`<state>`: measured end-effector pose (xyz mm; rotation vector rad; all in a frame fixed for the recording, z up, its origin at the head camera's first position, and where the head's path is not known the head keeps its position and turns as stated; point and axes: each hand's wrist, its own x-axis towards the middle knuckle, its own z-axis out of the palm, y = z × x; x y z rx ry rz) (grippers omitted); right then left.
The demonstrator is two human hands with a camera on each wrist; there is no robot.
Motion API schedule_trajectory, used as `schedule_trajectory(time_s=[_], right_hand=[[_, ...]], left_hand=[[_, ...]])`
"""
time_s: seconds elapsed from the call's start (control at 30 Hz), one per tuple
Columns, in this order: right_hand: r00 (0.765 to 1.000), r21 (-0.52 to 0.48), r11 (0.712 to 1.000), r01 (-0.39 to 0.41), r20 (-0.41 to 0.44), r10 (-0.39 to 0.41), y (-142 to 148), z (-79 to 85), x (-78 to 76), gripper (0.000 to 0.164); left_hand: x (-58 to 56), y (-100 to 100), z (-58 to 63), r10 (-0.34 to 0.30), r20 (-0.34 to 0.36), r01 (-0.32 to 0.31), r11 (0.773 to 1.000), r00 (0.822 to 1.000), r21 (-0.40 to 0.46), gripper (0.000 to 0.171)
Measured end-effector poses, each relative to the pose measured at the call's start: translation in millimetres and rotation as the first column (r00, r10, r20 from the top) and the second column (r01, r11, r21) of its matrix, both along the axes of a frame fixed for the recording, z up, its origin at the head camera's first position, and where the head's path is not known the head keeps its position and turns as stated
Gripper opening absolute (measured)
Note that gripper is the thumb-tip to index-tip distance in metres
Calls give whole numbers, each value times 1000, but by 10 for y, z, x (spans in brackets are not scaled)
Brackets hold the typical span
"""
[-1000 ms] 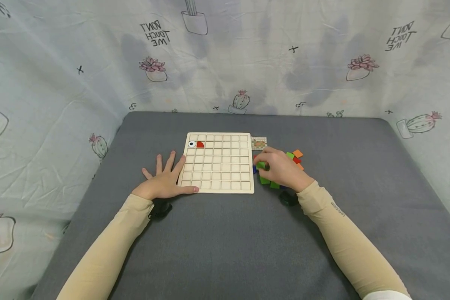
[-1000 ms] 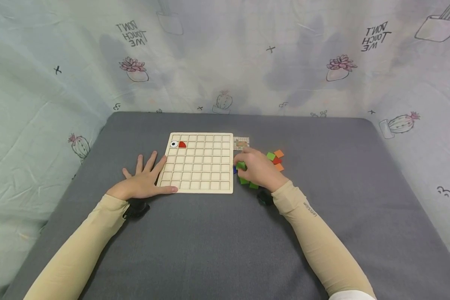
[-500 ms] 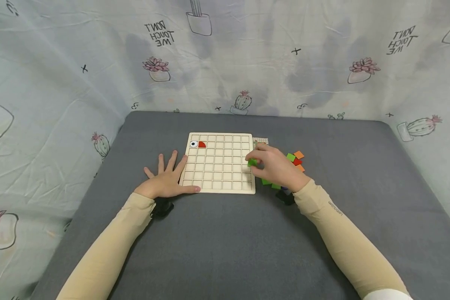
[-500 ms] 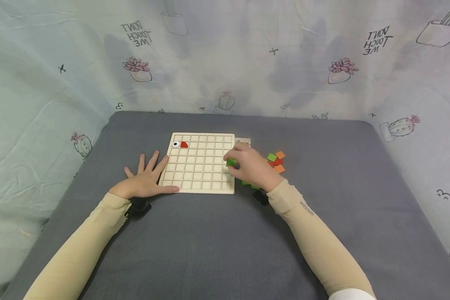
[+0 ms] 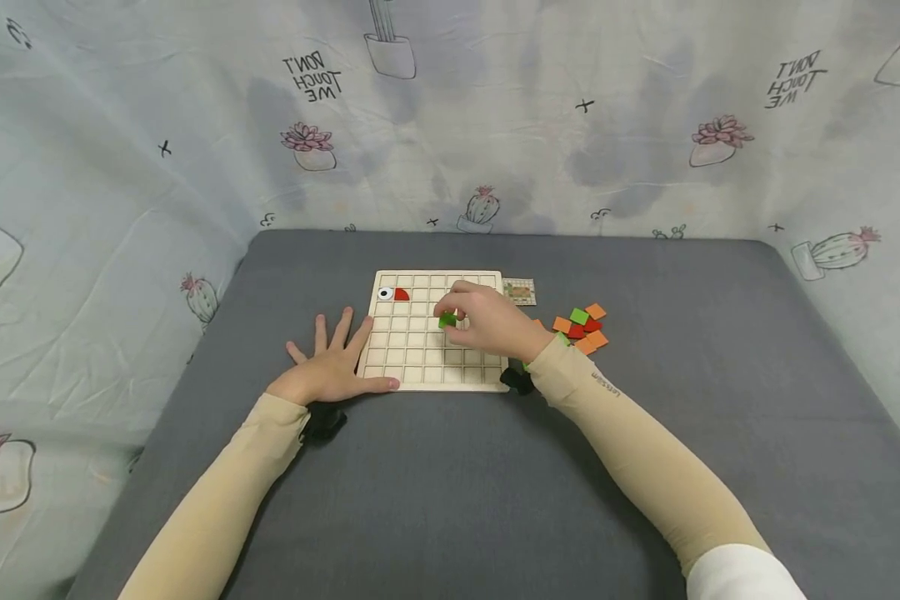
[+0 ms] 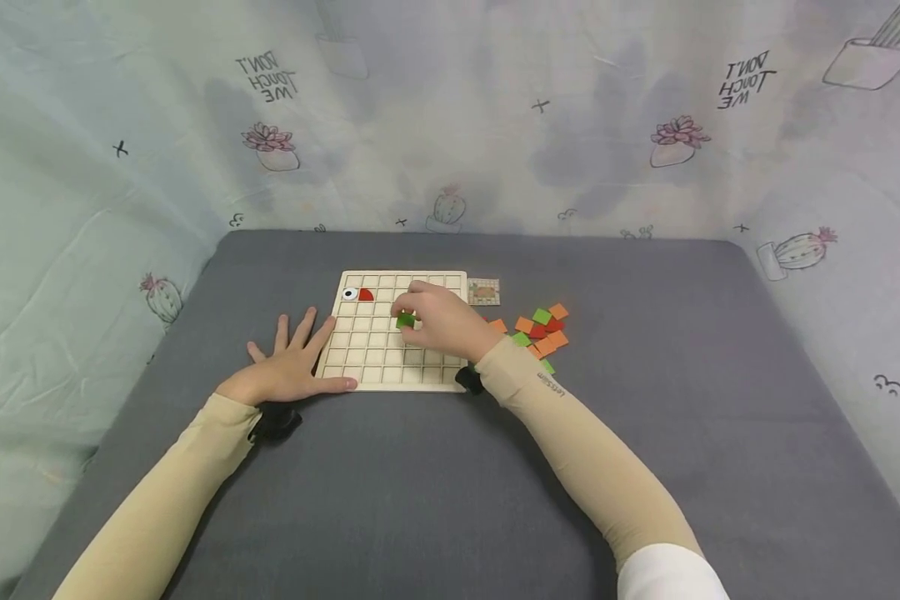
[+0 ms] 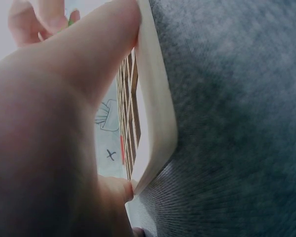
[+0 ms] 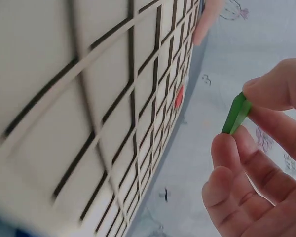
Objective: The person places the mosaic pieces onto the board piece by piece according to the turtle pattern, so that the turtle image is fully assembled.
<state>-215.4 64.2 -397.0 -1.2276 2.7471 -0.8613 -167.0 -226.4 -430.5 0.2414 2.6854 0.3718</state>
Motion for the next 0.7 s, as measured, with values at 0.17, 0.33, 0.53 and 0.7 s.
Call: schedule_trajectory(time_s=[0.17, 0.33, 0.53, 0.7], right_hand=[[999, -10, 999, -30, -25, 30, -249, 8, -84, 19], [1000, 1, 1000, -19, -17, 19, -438, 61, -169, 21], [1000, 9, 1000, -18, 1, 18, -635, 39, -297, 24], [1000, 20, 1000, -6, 20, 6, -783, -18, -411, 23]], left_hand=[[2, -4, -16, 1, -3, -1, 1000, 1000, -10, 129], [-5, 3, -13, -2, -1, 2, 1000, 1000, -13, 128], [-4, -2, -19, -11, 1, 11, 1000, 1000, -22, 128], [5, -11, -9, -12, 3, 12, 1000, 1000, -12, 127]])
